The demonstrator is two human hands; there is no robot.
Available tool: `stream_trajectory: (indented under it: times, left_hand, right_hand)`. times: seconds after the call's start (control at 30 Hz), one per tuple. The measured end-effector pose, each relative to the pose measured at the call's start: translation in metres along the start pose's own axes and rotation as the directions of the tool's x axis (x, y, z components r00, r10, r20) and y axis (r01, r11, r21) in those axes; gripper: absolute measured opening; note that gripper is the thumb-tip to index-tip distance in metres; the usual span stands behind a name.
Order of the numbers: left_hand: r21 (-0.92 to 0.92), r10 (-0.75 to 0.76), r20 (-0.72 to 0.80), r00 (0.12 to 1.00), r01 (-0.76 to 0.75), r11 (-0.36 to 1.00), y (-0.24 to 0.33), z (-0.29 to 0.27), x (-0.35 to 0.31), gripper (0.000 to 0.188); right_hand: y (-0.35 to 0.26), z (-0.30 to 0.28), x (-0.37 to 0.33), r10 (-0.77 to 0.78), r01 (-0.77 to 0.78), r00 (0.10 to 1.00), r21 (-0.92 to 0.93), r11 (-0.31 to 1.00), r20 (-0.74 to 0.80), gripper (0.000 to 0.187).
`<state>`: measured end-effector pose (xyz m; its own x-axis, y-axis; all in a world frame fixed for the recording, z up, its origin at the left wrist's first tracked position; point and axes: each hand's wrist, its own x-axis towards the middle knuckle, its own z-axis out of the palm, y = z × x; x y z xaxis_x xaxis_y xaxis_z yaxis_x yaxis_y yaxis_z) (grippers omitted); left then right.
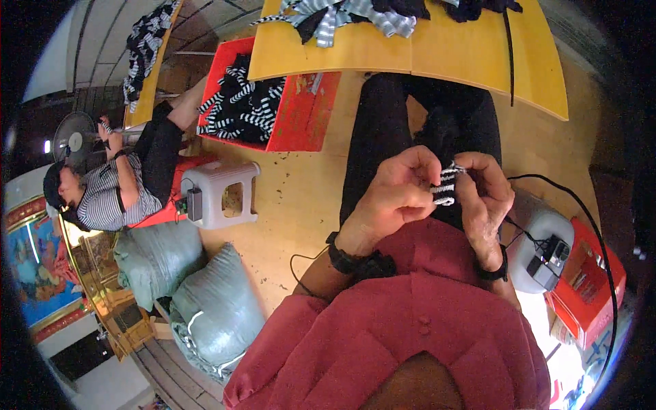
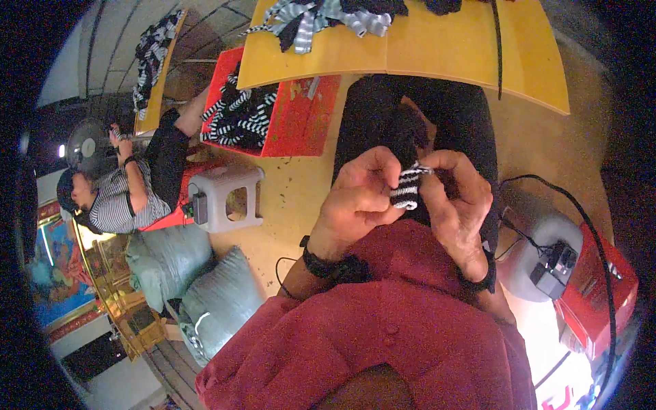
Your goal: Assembling striped fabric sleeves onto black sock components using a guide rod in a textile workshop.
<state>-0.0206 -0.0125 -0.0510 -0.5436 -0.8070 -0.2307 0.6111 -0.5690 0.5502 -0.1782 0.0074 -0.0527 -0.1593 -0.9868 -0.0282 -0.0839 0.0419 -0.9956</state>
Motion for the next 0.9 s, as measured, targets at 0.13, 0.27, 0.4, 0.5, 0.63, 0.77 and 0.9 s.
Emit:
stream_trajectory:
  times: [0.13,0.27,0.4,0.5,0.63,0.77,0.9]
  left_hand:
    - [0.009,0.091,-0.093,0.991,-0.091,0.996,-0.007,-0.010,0.002,0.025]
    - [0.226,0.198,-0.143,0.970,-0.163,0.960,-0.007,-0.016,0.007,0.031]
    - [0.493,0.240,-0.178,0.954,-0.124,0.861,-0.005,0.003,-0.001,0.034]
    - [0.585,0.367,-0.176,0.913,-0.202,0.785,-0.009,0.015,-0.001,0.033]
    - [0.644,0.360,-0.134,0.923,-0.195,0.739,-0.006,0.013,0.004,0.034]
    - [0.518,0.294,-0.073,0.953,-0.216,0.828,-0.005,0.007,0.004,0.036]
    - [0.479,0.291,-0.226,0.930,-0.154,0.864,-0.015,-0.003,0.008,0.028]
  right_hand:
    - [0.003,0.003,0.003,-0.082,0.072,0.995,0.162,0.984,0.056,0.010]
    - [0.006,0.000,-0.003,-0.051,0.040,0.997,0.176,0.984,0.060,0.010]
    - [0.016,-0.004,0.002,-0.220,0.220,0.975,0.008,0.975,0.020,0.010]
    - [0.012,-0.003,0.002,-0.206,0.205,0.978,0.049,0.977,0.017,0.010]
    - [0.014,-0.005,0.002,-0.242,0.238,0.970,0.104,0.966,0.027,0.009]
    - [0.007,-0.005,-0.002,-0.218,0.216,0.976,0.057,0.975,0.028,0.010]
    - [0.009,-0.007,-0.005,-0.241,0.244,0.970,-0.112,0.963,0.037,0.011]
